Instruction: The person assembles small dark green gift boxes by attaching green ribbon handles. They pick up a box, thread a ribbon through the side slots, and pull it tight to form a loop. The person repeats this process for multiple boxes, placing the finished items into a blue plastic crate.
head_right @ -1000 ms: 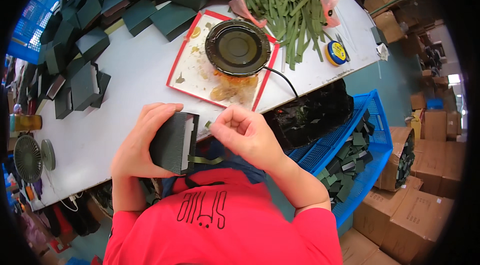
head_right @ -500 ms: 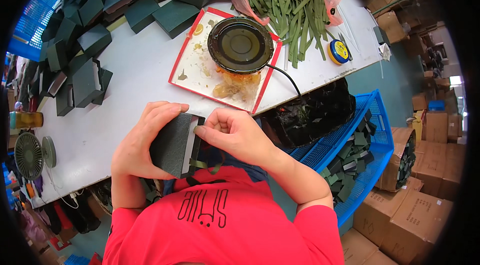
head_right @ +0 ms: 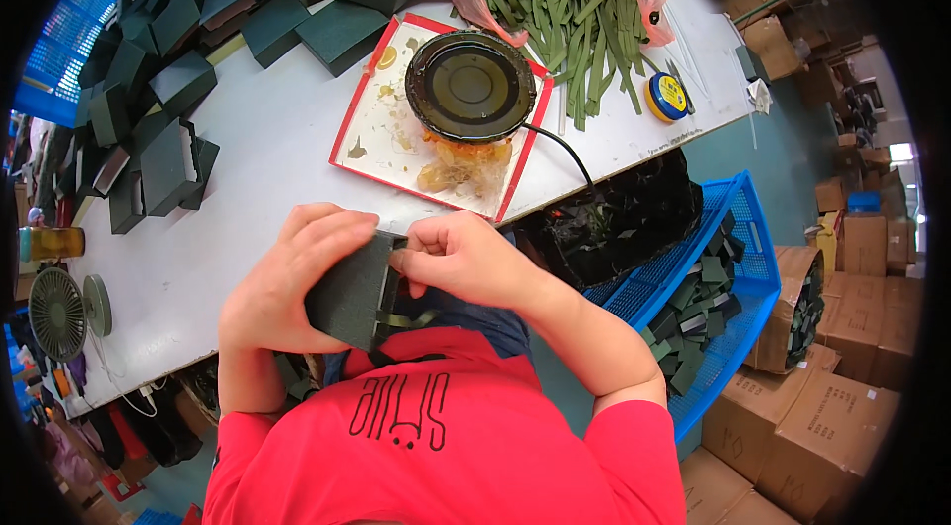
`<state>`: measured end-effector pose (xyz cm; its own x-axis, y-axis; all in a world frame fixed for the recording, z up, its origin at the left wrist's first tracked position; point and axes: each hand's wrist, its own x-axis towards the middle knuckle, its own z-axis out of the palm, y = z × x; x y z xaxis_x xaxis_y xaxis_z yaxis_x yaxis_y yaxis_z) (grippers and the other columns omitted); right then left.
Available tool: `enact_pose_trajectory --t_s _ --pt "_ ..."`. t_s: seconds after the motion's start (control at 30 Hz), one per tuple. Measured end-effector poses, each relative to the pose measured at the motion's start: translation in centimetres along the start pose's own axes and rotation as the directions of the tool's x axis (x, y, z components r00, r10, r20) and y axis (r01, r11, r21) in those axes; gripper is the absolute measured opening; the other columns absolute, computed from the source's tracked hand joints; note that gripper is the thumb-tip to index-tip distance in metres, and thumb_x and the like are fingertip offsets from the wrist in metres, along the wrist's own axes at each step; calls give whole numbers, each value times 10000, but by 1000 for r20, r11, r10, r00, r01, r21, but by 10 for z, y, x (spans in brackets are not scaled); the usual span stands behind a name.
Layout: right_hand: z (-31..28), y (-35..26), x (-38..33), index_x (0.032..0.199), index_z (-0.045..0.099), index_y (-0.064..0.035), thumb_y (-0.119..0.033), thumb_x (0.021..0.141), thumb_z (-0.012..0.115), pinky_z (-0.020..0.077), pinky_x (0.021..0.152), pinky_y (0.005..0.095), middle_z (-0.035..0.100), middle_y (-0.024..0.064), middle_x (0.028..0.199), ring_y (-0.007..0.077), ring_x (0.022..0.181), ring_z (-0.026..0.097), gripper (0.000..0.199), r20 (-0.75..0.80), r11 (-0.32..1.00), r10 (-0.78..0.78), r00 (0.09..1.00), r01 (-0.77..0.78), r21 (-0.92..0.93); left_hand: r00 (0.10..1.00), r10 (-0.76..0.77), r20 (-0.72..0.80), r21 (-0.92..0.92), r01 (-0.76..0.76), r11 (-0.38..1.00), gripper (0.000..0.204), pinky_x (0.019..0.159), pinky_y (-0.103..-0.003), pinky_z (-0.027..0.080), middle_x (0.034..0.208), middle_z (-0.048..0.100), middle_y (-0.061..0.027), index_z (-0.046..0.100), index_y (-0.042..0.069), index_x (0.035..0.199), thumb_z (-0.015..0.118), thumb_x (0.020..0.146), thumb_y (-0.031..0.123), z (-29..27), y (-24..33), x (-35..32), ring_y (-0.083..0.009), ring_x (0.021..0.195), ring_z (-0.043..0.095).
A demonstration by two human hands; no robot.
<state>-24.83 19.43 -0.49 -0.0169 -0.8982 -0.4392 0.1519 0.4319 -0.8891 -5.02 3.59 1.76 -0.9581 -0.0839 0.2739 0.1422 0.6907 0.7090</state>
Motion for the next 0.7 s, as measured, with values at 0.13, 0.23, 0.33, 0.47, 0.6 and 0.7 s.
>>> enact_pose_trajectory --t_s 0.13,0.23,0.33,0.47,0.6,0.7 --pt "-7 -8 -6 897 747 -32 -280 1023 626 437 641 224 725 -20 786 20 720 559 304 44 1000 7 999 -8 15 998 -25 -56 -66 21 998 921 1025 -480 466 1363 586 -139 528 43 1412 882 570 160 -1 -2 -3 -401 1217 528" --pt "1 0 -5 806 713 -34 -279 1001 662 424 597 223 703 -15 730 21 672 546 318 -28 999 -32 999 31 -27 999 -31 -12 -38 30 999 906 1024 -474 470 1355 590 -144 540 28 1393 874 561 159 -2 0 1 -399 1212 532" --pt "8 4 -4 741 663 -35 -264 972 695 407 511 258 660 1 648 33 590 523 327 -111 990 -83 990 69 -123 1000 -27 9 6 27 1000 891 1020 -466 475 1349 595 -145 557 28 1375 867 550 160 2 5 5 -390 1212 536" --pt "2 13 -3 955 707 -21 -266 996 667 422 537 246 695 7 800 34 627 537 251 -54 994 -90 994 86 -73 999 -52 1 57 52 997 907 1041 -481 446 1362 587 -149 550 39 1381 875 546 180 6 4 -1 -390 1223 531" --pt "-20 -6 -27 1259 688 -37 -186 1032 610 479 680 218 728 8 1053 42 739 573 282 -161 997 -29 987 41 73 983 -164 -88 150 175 973 959 1069 -505 406 1392 559 -156 525 42 1406 896 534 188 -1 -3 -15 -399 1250 509" --pt "-60 14 -34 1096 737 -3 -164 1009 651 493 742 224 735 22 938 62 778 606 203 -629 943 -333 702 242 -230 934 -297 -199 208 336 919 978 1082 -500 400 1396 530 -162 512 55 1436 899 544 161 -10 -11 -26 -392 1273 487"
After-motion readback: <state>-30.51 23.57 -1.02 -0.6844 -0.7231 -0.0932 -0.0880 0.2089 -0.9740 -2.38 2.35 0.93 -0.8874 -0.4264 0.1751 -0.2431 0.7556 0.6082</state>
